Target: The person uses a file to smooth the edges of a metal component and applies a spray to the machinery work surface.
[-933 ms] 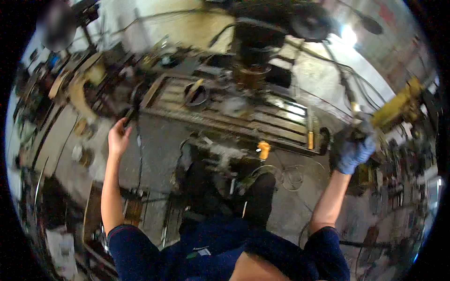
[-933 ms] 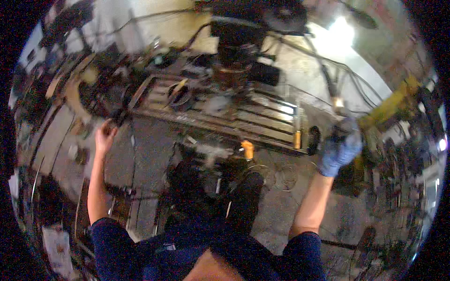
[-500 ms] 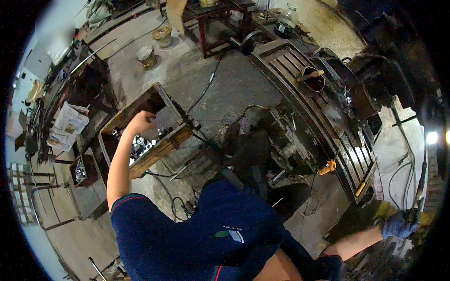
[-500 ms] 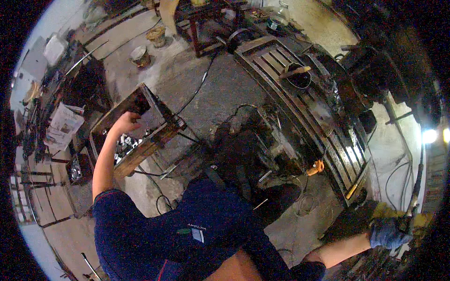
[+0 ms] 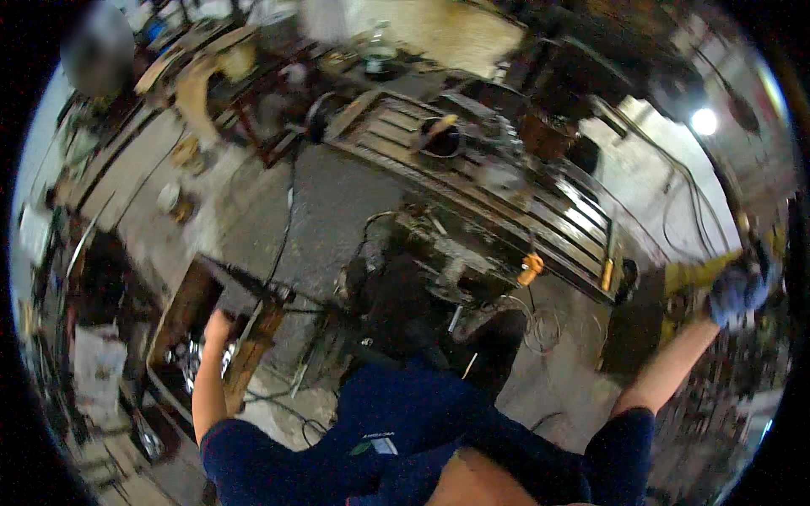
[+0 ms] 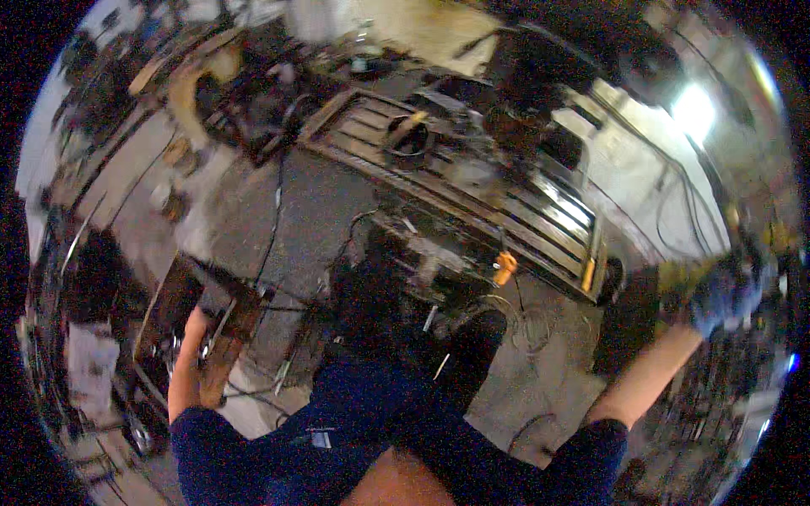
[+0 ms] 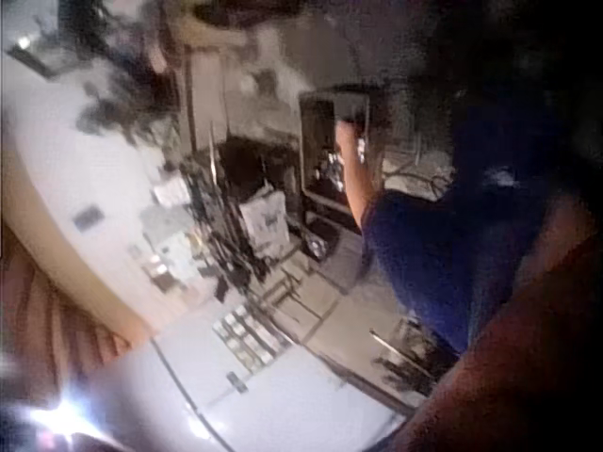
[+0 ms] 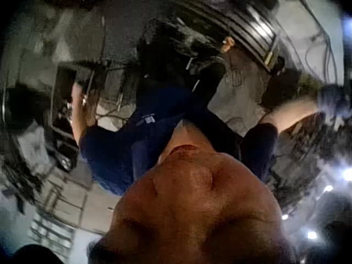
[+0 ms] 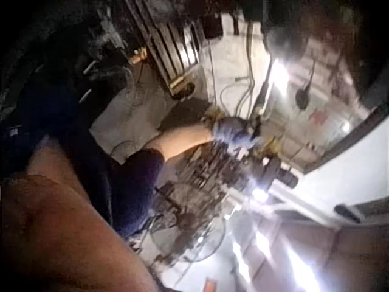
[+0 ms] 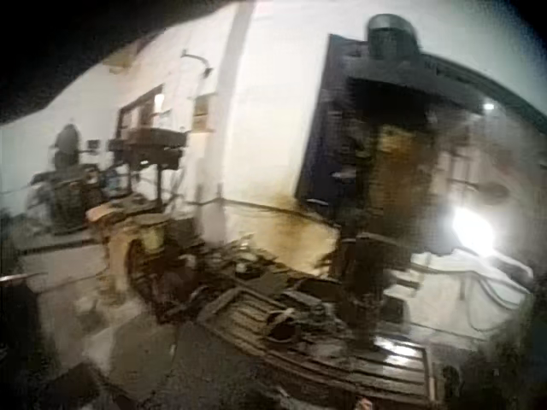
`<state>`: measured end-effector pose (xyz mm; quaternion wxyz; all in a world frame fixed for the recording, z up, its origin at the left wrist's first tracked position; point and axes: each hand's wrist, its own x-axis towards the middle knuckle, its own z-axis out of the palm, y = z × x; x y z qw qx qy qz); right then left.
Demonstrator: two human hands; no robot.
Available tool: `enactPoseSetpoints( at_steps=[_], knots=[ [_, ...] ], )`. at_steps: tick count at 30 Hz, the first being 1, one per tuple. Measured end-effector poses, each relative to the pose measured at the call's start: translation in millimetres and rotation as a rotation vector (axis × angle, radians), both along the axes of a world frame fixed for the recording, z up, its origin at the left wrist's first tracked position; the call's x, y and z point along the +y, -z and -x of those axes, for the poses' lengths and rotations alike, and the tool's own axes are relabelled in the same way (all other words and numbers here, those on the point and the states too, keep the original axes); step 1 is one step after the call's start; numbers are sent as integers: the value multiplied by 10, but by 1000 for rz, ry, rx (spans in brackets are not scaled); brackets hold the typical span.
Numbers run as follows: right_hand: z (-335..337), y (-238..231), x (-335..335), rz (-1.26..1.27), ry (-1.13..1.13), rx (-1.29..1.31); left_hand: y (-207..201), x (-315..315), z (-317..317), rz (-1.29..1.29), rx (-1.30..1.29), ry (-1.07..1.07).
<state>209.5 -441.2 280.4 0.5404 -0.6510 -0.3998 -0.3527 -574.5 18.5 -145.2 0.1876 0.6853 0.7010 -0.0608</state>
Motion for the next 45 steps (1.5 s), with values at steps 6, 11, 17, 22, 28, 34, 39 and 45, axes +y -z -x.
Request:
enactPoseSetpoints(
  at_steps=[6,11,17,22,28,34,39,45],
  knots=[
    [897,11,550,15,446,-796,427,203,282,37,-6,31],
    [1081,1322,432,318,501,-180,14,75,56,-229,33,-9],
    [1034,3507,818,559,-256,1201,-932,428,102,-68,-1507,-468],
    [1011,4444,1476,434,-301,1386,-1645,362,-884,-142,-1633,-318],
    [1326,4334,1585,221,-122,1241,-1657,180,-2179,256,-1894,-101],
    [1671,2999,1249,145,-239,1105,-1423,-165,-2843,492,-1899,-43],
    [2303,2182,1477,1079,-380,486,-1287,-273,-3288,395,-1612,144],
    [2649,2228,2222,1701,-452,307,-1329,-421,-3298,-497,-738,918]
  ],
)
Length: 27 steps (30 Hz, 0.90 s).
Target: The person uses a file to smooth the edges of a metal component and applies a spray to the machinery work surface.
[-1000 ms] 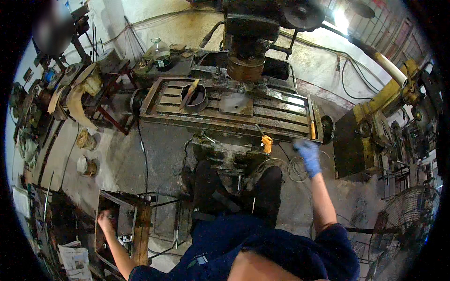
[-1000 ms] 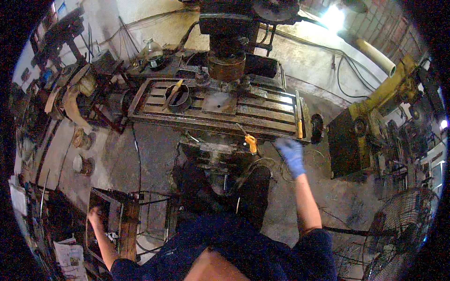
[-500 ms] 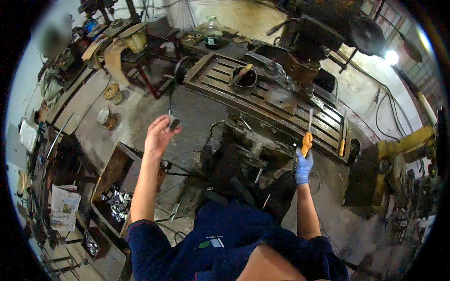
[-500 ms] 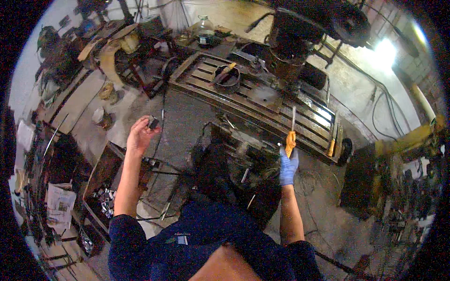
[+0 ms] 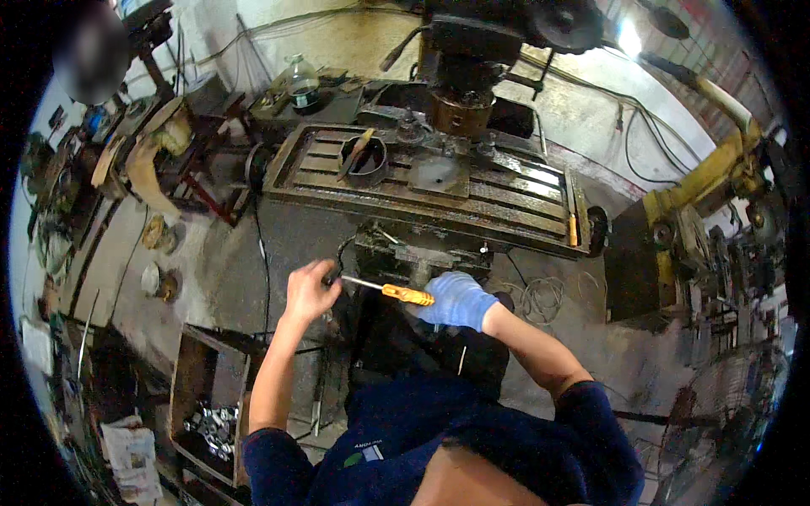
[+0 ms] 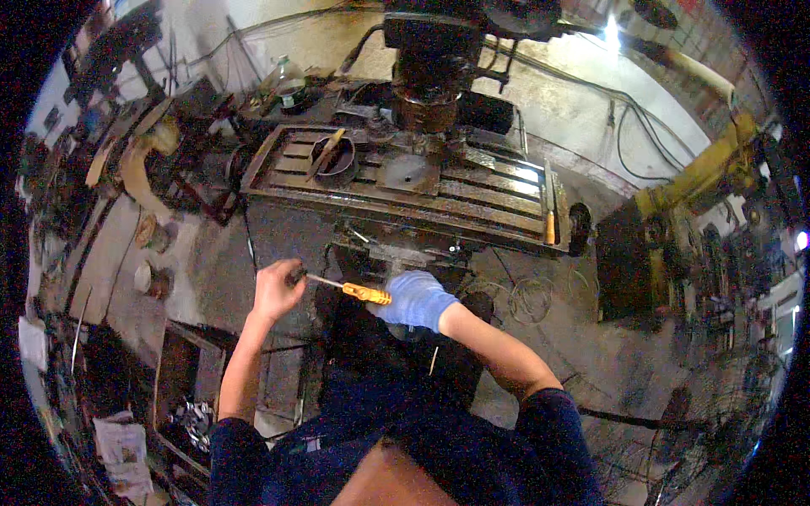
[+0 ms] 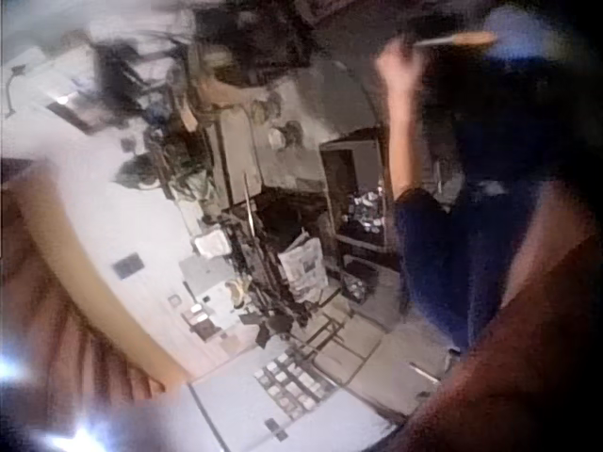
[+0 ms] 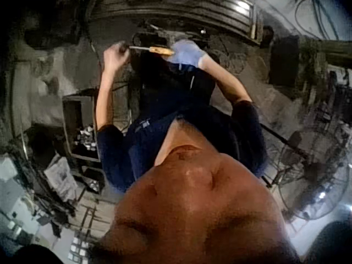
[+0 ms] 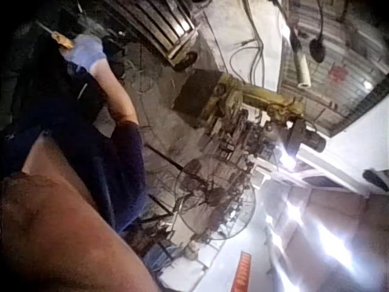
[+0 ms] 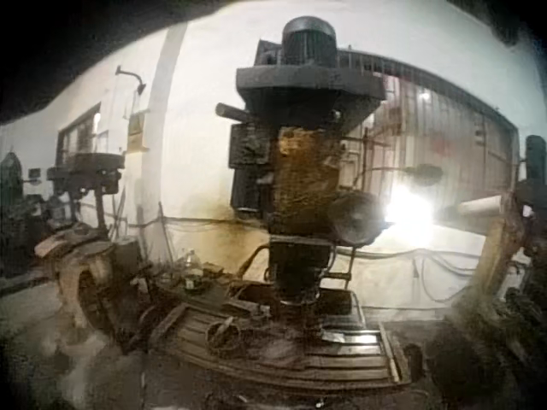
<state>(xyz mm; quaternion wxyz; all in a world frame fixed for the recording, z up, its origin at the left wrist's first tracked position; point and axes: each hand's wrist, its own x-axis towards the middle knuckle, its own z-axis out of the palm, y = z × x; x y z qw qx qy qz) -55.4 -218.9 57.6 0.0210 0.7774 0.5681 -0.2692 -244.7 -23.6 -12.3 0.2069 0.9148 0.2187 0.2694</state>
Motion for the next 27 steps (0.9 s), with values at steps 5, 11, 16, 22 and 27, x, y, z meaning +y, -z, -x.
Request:
enactPoseSetpoints(
  at_steps=[5,11,16,22,27],
  knots=[
    [-58,-85,2,-12,-54,45,141,90,149,448,-96,-64],
    [-807,-255,-176,-242,362,-218,60,192,155,1301,-514,-43],
    [-1278,-130,188,-135,491,-188,173,128,32,1514,-643,5],
    [-1512,6,402,-188,618,-178,119,38,-68,1560,-652,62],
    [-1107,-103,-26,-152,362,-20,204,-62,-110,1524,-581,-51]
  ],
)
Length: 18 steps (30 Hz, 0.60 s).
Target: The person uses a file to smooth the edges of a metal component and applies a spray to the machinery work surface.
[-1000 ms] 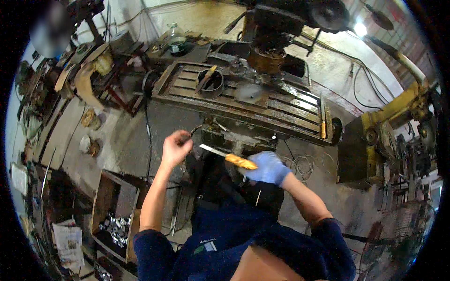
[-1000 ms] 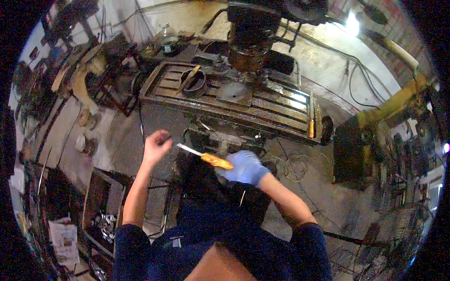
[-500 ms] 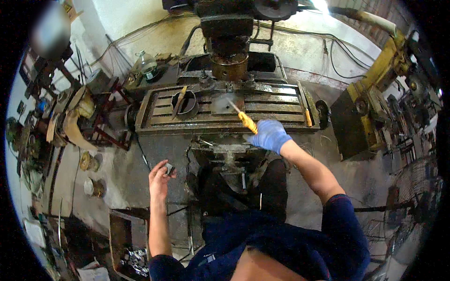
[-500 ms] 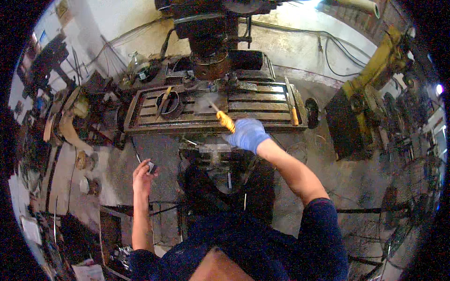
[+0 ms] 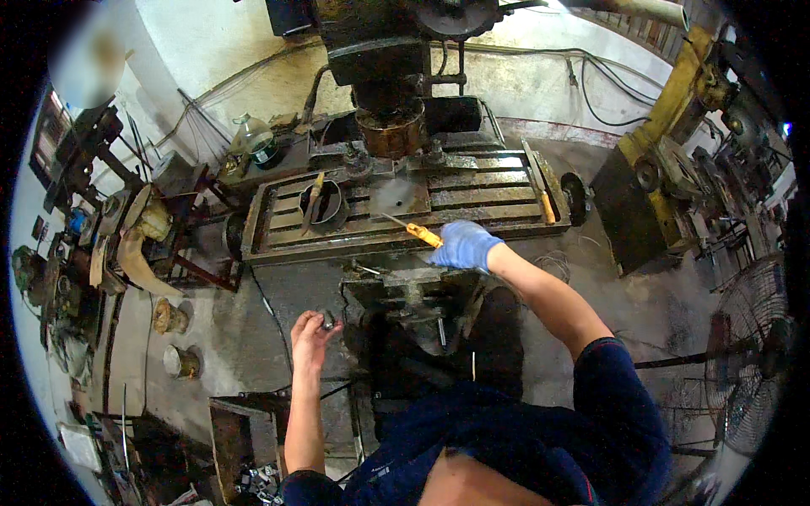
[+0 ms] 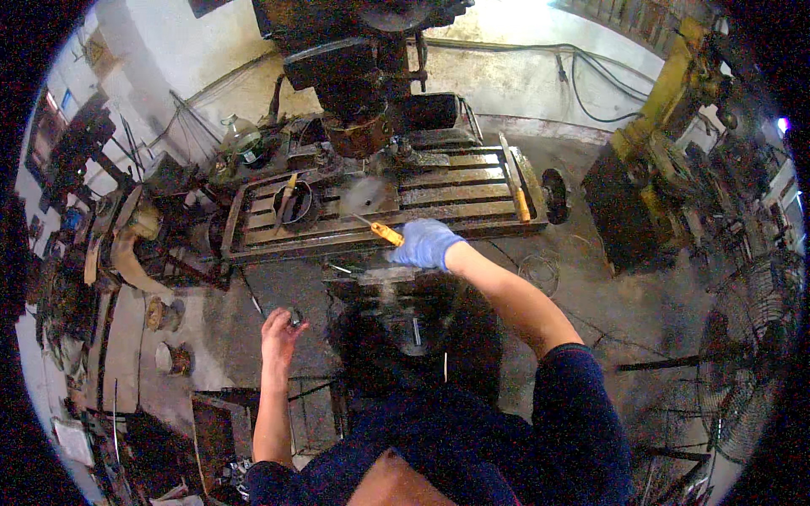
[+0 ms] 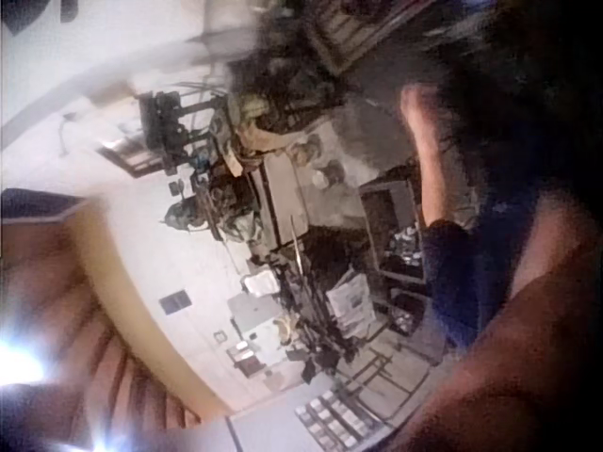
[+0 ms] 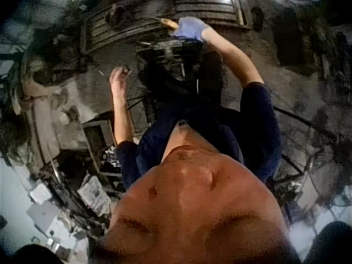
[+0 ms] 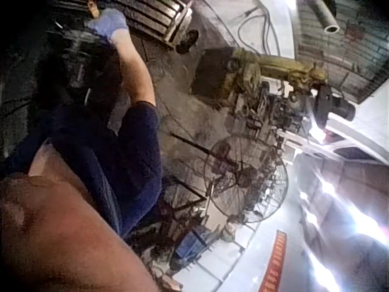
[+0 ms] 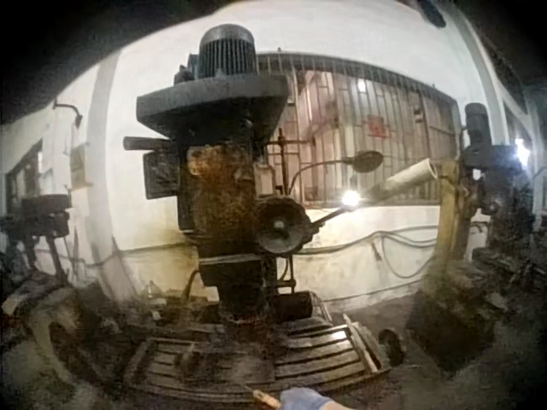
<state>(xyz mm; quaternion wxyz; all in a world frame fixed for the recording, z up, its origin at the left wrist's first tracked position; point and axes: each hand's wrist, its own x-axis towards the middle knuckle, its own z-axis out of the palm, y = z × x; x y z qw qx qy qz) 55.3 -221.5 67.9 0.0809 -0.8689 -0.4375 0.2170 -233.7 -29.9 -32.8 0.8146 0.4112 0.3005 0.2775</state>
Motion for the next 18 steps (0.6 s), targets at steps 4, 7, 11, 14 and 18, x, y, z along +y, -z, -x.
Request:
enactPoseSetpoints(
  at_steps=[4,7,11,14,18],
  knots=[
    [266,-144,-523,-3,-328,87,-94,-81,-474,-126,126,157],
    [353,-190,-656,70,-391,-43,-192,-93,-932,-282,154,257],
    [102,-259,-631,45,-348,-211,-505,-53,-1545,-719,255,252],
    [-294,-52,-625,-493,-178,-155,-604,132,-1997,-1206,422,160],
    [-605,586,-583,-576,51,-59,-620,129,-2533,-1663,538,-45]
  ],
)
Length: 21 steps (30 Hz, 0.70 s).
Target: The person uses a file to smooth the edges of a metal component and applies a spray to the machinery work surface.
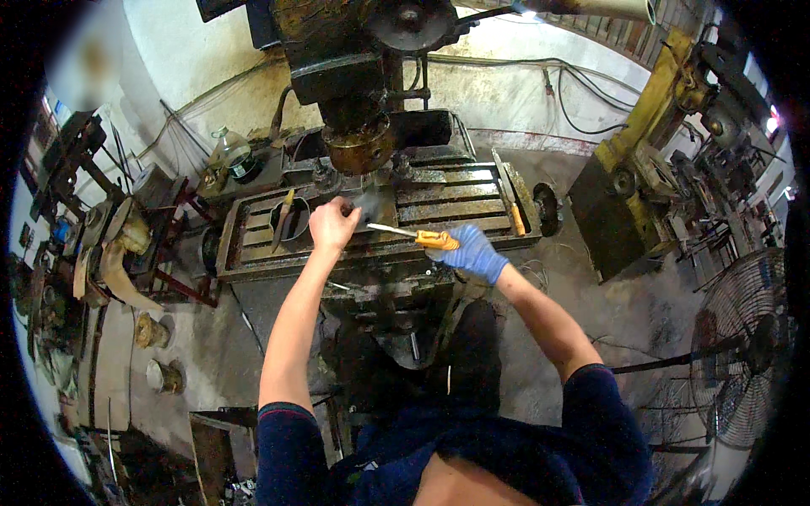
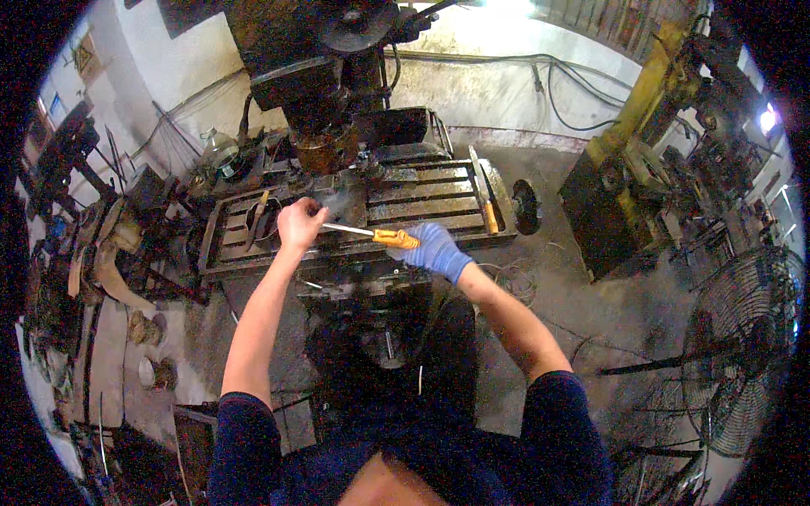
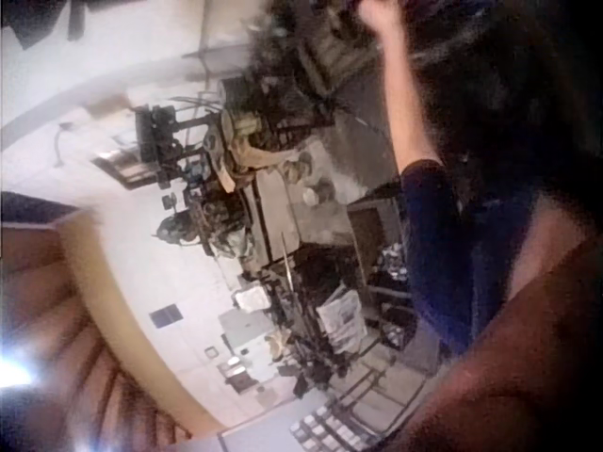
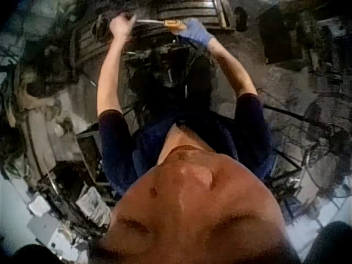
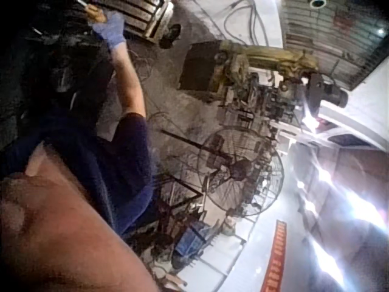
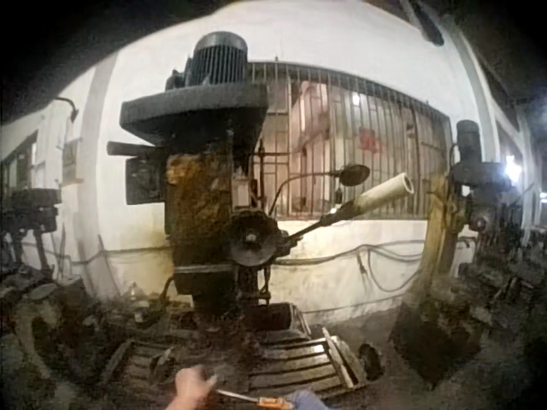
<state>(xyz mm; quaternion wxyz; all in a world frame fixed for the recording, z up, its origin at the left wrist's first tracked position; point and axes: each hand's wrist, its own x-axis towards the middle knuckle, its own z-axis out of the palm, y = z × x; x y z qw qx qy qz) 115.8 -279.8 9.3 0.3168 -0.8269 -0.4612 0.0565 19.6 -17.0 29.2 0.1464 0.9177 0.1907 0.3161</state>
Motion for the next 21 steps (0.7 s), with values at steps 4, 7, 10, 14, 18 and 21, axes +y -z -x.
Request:
enactPoseSetpoints(
  at_steps=[4,7,10,14,18,21],
  knots=[
    [155,240,38,187,239,195,57,5,-192,5,337,-169],
    [172,526,-72,301,323,65,66,-150,-251,59,305,-146],
    [290,482,-11,206,278,107,239,296,-127,204,114,183],
    [322,399,-313,202,321,167,4,11,-140,272,237,193],
    [324,355,-602,233,300,204,40,-39,-234,-53,227,142],
    [355,359,-669,210,310,148,122,186,-353,-122,185,94]
  ],
)
